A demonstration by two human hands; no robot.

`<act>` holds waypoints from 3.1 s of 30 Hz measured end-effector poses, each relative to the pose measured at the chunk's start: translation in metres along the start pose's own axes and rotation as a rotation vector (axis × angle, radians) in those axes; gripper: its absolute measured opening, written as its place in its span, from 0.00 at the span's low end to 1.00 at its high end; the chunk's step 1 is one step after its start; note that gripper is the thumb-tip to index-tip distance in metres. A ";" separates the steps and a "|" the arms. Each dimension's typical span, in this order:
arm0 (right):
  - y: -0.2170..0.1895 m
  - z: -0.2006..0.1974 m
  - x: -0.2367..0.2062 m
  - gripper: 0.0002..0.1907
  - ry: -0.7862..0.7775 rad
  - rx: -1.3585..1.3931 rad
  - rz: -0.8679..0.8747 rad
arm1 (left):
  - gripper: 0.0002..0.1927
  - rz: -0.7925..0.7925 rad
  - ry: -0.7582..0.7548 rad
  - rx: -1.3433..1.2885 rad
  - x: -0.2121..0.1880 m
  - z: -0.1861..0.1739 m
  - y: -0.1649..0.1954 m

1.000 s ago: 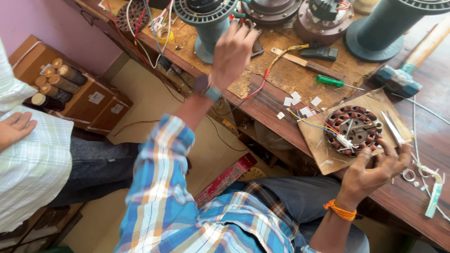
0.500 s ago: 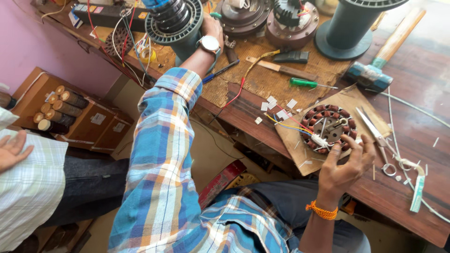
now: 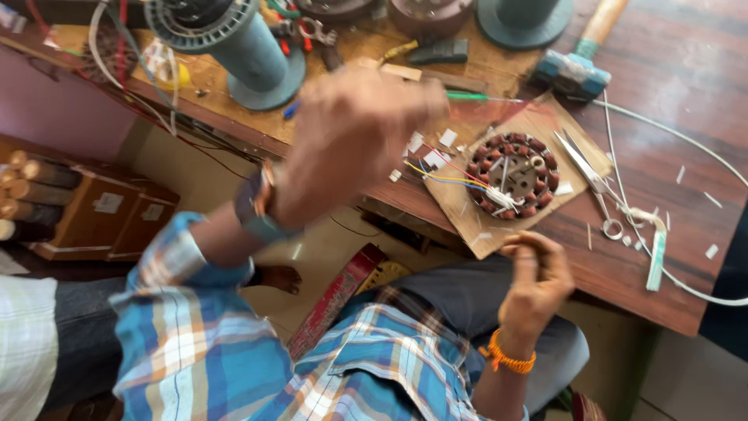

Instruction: The person works on a motor stator assembly, using scissors to trim white tape and wires, then inserting a red wire into the stator slots. The person handles the stator, wires, and tape while seated at a cluttered workbench.

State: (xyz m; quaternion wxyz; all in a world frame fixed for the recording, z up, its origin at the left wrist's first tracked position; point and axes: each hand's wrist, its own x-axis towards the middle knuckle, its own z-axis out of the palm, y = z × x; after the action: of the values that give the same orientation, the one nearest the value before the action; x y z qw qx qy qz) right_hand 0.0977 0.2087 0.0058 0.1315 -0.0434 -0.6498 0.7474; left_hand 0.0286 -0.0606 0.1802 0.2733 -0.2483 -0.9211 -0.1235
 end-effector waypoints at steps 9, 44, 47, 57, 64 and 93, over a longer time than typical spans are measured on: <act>-0.003 0.013 -0.061 0.12 -0.153 -0.067 -0.272 | 0.09 -0.255 -0.215 -0.839 -0.096 0.076 0.112; -0.043 -0.043 -0.060 0.14 0.220 0.089 -0.207 | 0.05 -0.622 0.444 -0.736 -0.098 -0.009 0.010; -0.007 -0.031 -0.070 0.13 0.091 0.033 -0.102 | 0.09 -0.334 -0.040 -1.026 -0.116 0.050 0.054; -0.015 0.025 -0.089 0.06 -0.004 -0.051 -0.070 | 0.10 -0.832 -0.170 -1.983 -0.166 0.116 0.115; -0.028 0.045 -0.091 0.06 -0.048 -0.128 -0.174 | 0.12 -0.968 -0.125 -2.285 -0.181 0.147 0.098; 0.008 -0.021 -0.066 0.10 0.361 0.302 -0.035 | 0.10 -0.536 0.141 -1.263 -0.127 0.084 0.108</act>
State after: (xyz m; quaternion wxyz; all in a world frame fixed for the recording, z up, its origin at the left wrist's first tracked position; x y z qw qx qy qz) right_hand 0.1646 0.2114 -0.0125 0.2633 -0.1451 -0.4974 0.8138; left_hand 0.1403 0.0115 0.0492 0.0954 -0.1149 -0.6825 -0.7155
